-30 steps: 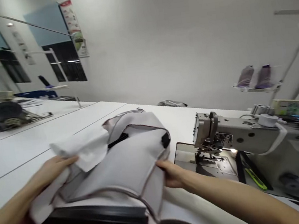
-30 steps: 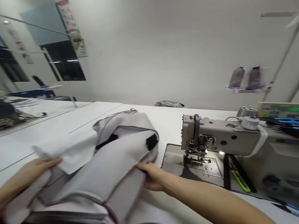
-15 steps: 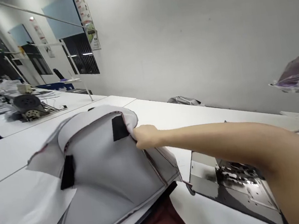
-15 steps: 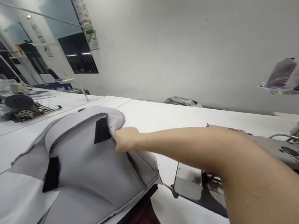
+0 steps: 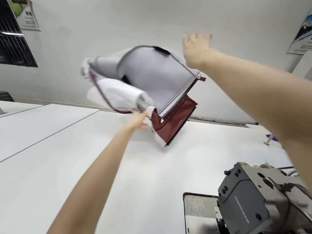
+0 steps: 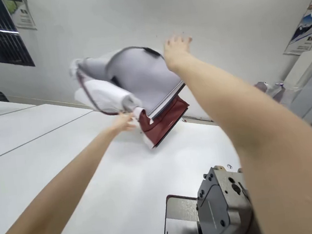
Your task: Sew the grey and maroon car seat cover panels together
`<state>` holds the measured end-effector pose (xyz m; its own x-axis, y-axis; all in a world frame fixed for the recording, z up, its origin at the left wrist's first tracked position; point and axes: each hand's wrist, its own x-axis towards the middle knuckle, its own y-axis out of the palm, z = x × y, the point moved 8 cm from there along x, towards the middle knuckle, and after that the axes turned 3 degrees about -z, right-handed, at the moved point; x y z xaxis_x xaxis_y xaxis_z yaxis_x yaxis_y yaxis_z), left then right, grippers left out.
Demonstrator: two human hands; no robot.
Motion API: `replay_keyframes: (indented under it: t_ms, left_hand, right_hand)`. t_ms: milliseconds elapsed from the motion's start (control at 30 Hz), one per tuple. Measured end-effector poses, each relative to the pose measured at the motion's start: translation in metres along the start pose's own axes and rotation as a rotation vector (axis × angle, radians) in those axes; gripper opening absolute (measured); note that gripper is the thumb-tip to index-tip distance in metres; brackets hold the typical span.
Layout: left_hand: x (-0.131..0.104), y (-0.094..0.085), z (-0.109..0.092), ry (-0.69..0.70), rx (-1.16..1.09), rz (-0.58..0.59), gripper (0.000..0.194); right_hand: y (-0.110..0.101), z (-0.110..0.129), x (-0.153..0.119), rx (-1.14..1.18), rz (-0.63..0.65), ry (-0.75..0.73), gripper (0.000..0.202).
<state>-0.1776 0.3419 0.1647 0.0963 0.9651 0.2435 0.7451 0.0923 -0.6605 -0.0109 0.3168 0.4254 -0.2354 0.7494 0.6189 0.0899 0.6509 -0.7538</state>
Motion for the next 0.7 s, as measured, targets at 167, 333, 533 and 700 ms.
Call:
replay_keyframes:
  t_ms: [167, 333, 533, 700]
  left_hand:
    - [-0.002, 0.155, -0.011, 0.082, 0.22, 0.609, 0.032]
    - [-0.092, 0.158, 0.018, 0.167, 0.41, 0.753, 0.033]
    - [-0.233, 0.039, 0.11, 0.017, 0.5, 0.581, 0.055]
    - [-0.417, -0.079, 0.242, -0.462, 0.419, 0.231, 0.056]
  right_hand:
    - [0.04, -0.059, -0.032, -0.339, 0.238, 0.019, 0.055]
    - [0.04, -0.069, -0.118, -0.321, 0.454, -0.081, 0.051]
    - [-0.014, -0.036, -0.239, -0.046, 0.481, -0.418, 0.043]
    - [-0.078, -0.03, -0.343, 0.19, 0.144, -0.641, 0.035]
